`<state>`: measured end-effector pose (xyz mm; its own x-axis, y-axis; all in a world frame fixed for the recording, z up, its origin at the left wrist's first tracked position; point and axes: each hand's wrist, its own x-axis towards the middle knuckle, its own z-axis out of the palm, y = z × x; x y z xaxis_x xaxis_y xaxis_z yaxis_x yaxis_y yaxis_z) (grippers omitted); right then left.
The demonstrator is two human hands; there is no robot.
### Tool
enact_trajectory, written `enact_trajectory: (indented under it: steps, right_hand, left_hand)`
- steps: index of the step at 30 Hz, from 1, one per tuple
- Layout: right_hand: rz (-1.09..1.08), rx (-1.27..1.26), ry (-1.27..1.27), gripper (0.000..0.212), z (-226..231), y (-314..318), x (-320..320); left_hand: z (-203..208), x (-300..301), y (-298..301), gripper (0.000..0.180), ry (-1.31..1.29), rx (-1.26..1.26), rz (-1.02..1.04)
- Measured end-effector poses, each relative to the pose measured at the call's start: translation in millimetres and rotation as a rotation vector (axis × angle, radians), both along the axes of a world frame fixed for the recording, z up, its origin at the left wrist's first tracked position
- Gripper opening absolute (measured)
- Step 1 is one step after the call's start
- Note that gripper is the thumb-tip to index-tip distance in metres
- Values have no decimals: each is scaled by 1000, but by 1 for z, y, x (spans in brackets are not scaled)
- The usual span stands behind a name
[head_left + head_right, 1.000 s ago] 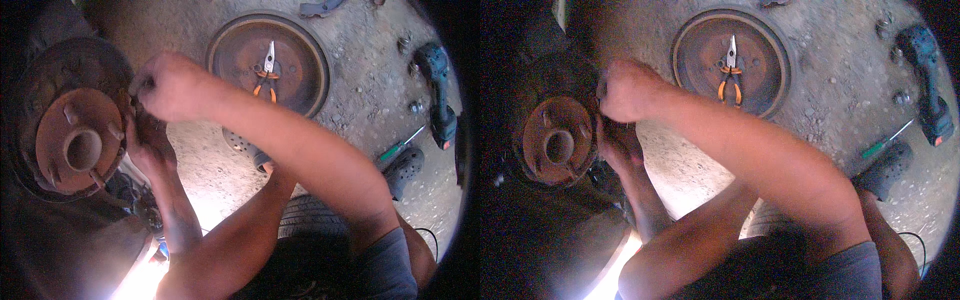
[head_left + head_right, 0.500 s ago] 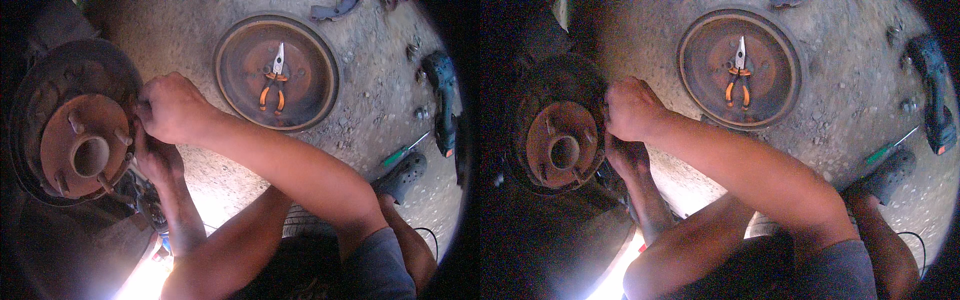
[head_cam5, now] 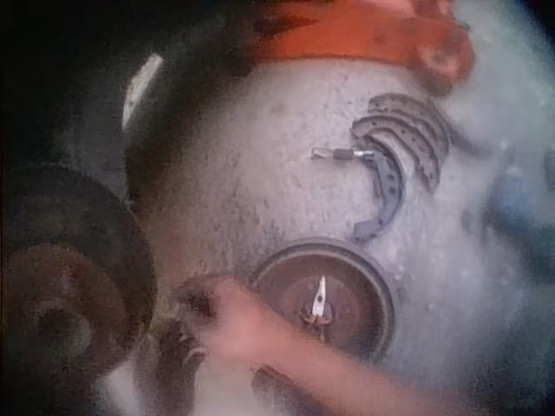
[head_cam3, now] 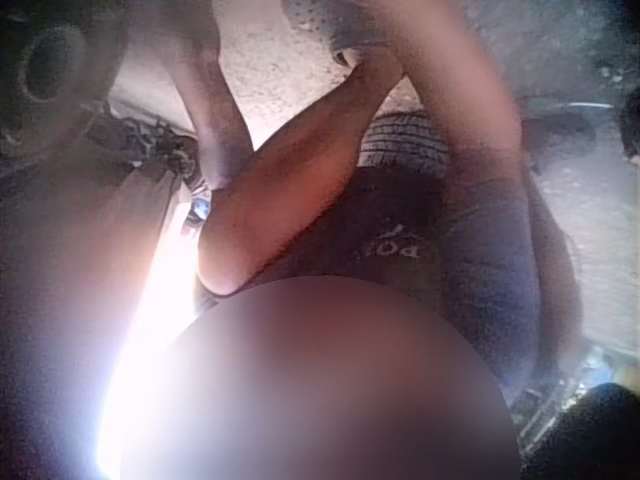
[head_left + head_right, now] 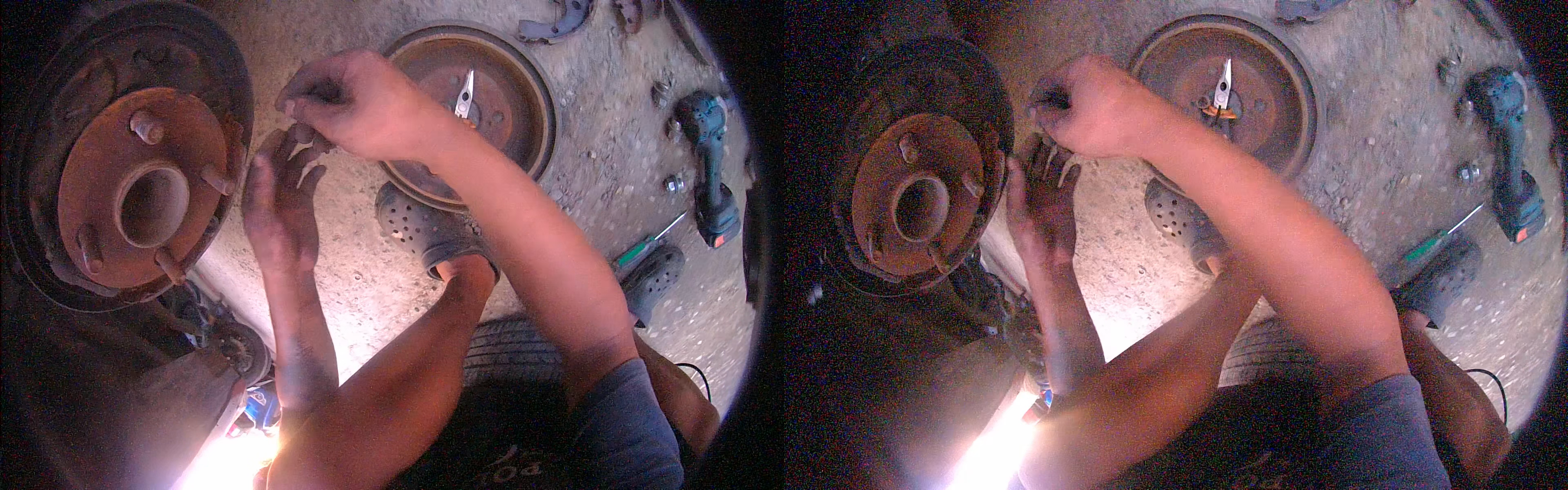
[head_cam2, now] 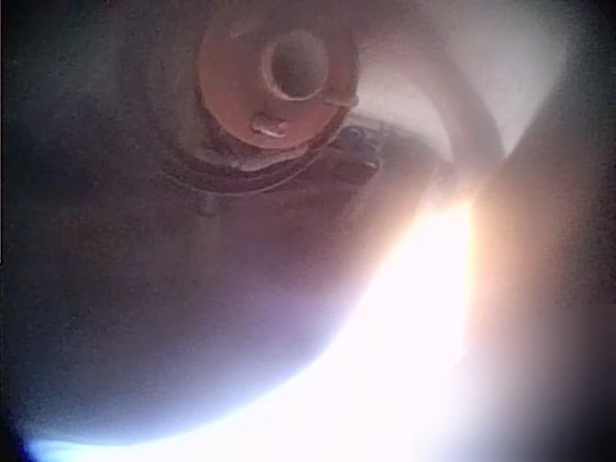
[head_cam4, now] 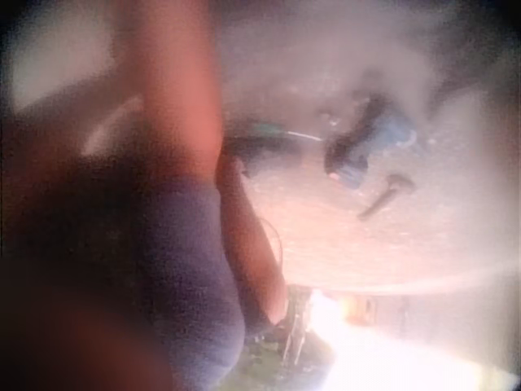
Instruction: The person is working on a car's brake assembly, using pliers and a screwdriver to adjust and secure brake components. The person manipulates brake shoes and related parts while seated on the ground.
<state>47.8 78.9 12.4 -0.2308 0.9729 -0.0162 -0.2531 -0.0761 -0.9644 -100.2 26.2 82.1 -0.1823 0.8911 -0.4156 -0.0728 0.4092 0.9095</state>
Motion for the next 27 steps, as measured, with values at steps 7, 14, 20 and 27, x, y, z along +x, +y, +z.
enact_trajectory:
  steps: [7, 14, 20, 27]
  right_hand:
    - [3, 89, -157, 24, 12, 16, -14]
    - [-35, -29, -24, 32, 26, 22, -17]
    - [38, 74, -165, 25, 31, 28, -12]
    - [153, 79, -343, 29, 57, 38, 1]
  left_hand:
    - [-14, 1, 0, 45, 102, 25, 27]
    - [-13, -2, -5, 36, 145, -43, 94]
    - [-16, -3, -4, 41, 165, -55, 2]
    - [-14, 7, -4, 27, 127, -26, 96]
